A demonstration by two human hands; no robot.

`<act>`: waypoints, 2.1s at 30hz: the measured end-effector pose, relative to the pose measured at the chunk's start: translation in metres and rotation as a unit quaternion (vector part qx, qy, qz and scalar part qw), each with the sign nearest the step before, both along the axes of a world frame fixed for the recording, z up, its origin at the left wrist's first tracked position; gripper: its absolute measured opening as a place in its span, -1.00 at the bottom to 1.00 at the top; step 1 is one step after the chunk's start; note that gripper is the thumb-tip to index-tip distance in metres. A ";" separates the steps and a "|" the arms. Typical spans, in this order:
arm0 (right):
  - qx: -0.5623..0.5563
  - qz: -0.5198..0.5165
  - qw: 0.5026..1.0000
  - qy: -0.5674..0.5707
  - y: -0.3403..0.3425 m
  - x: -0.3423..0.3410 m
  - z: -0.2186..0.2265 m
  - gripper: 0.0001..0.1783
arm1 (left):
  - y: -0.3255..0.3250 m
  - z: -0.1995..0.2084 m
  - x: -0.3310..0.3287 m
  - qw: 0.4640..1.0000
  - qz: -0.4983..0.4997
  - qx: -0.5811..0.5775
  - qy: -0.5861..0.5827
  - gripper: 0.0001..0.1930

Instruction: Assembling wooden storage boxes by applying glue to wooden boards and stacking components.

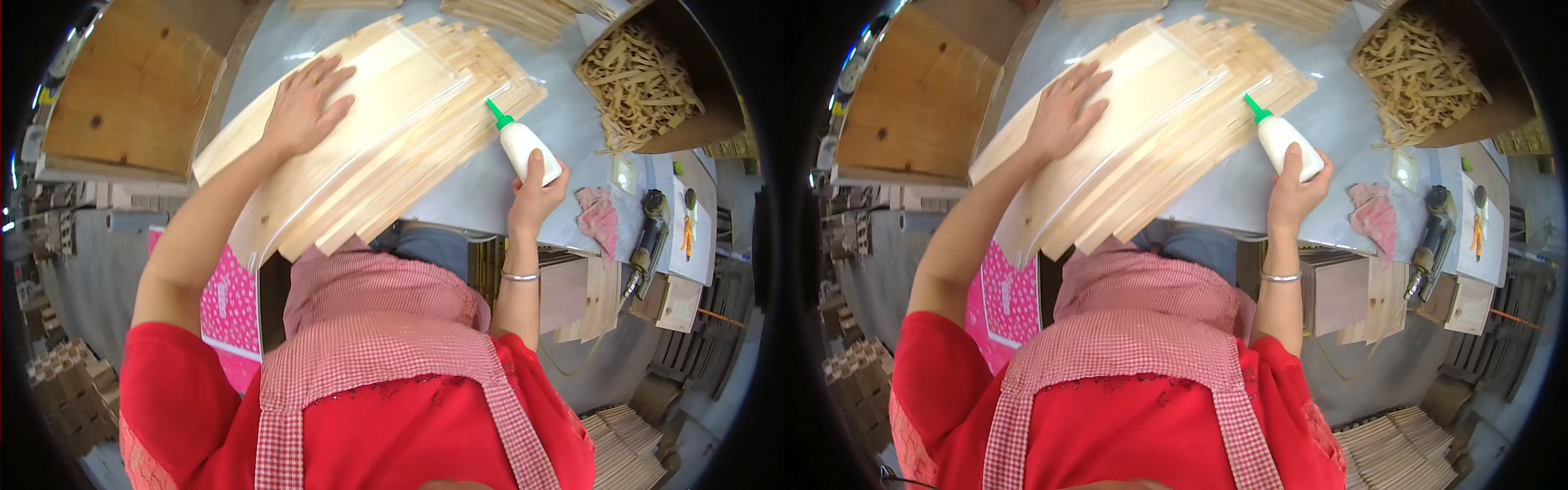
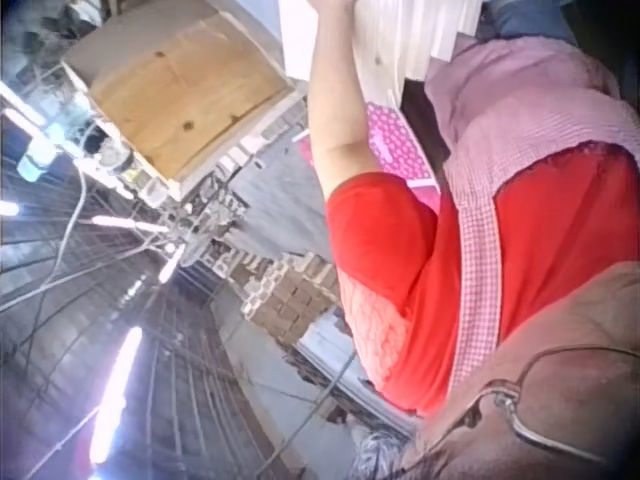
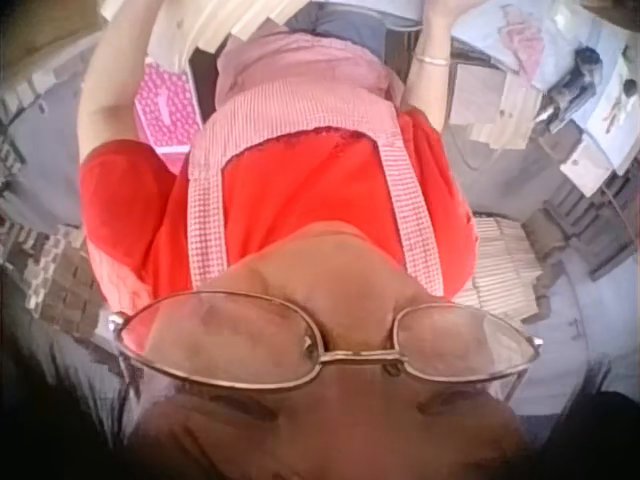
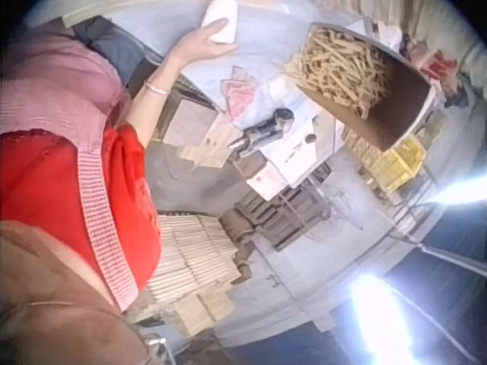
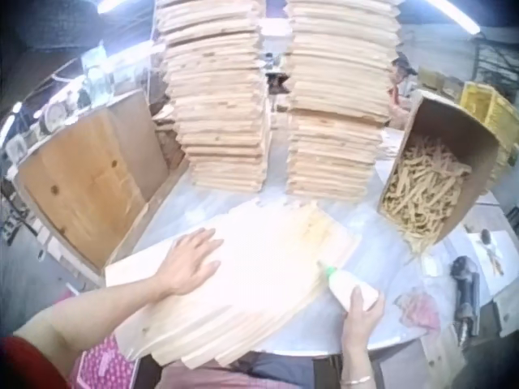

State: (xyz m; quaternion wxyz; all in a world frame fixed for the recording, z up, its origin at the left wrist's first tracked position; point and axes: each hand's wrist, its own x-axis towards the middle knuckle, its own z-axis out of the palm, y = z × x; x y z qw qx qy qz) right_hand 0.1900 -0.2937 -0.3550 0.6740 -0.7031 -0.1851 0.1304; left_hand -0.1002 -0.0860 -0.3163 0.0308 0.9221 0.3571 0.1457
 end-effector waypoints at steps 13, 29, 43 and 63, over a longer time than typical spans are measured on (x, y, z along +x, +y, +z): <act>-0.012 0.252 0.960 -0.123 -0.075 -0.136 0.005 -0.57 | -0.016 0.022 -0.003 0.996 0.024 -0.082 -0.005 -0.43; 0.015 0.452 0.880 -0.142 -0.080 -0.186 0.010 -0.49 | -0.011 0.020 -0.004 0.995 0.003 -0.097 -0.019 -0.42; 0.067 -0.019 0.997 0.034 -0.023 0.023 0.007 -0.52 | -0.005 0.008 0.004 1.000 -0.004 -0.024 -0.010 -0.48; -0.023 0.038 0.999 -0.007 -0.031 0.001 0.003 -0.53 | 0.003 -0.004 -0.001 1.000 -0.003 0.017 -0.009 -0.47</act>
